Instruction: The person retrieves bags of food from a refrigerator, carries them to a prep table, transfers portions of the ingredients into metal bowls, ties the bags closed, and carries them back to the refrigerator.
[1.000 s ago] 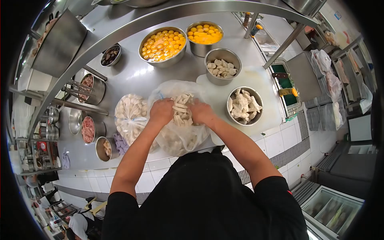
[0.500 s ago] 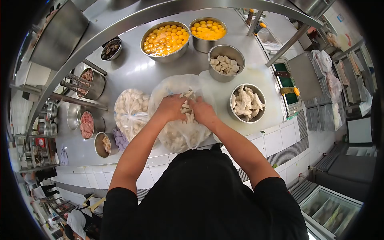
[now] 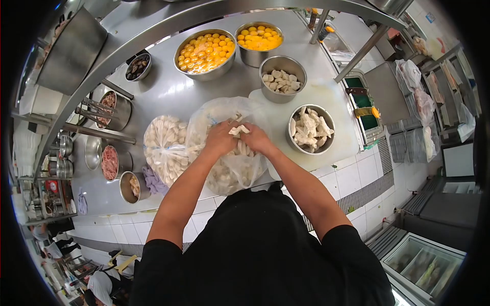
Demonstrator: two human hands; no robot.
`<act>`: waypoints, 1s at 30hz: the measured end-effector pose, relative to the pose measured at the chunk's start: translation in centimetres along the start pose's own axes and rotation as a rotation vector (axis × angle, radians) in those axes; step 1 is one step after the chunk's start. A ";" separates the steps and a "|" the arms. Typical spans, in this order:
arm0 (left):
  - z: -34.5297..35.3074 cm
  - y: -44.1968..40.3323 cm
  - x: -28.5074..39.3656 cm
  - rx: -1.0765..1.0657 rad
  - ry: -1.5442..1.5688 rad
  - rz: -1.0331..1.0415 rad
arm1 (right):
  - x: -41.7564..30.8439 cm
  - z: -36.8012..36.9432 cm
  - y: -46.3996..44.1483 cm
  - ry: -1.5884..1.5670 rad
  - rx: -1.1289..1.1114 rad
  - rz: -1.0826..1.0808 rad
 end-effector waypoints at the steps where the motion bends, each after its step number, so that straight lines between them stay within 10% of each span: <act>1: -0.3 -0.1 0.1 0.003 -0.002 0.001 | 0.7 0.2 -0.6 -0.022 0.074 -0.104; 22: -9.9 -2.9 1.4 0.410 0.516 -0.098 | -6.7 -17.0 12.6 -0.217 0.265 -0.215; 30: -8.8 -7.0 14.9 0.364 1.585 -0.201 | -1.6 -21.6 14.2 0.312 0.587 -0.040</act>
Point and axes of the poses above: each hand's wrist, its own y-axis away from the middle knuckle, its own z-axis out of the palm, x = y × z, the point moved 2 cm from there along -y, towards the middle knuckle, and after that the axes turned 1 degree about y, right-handed, at the moved point
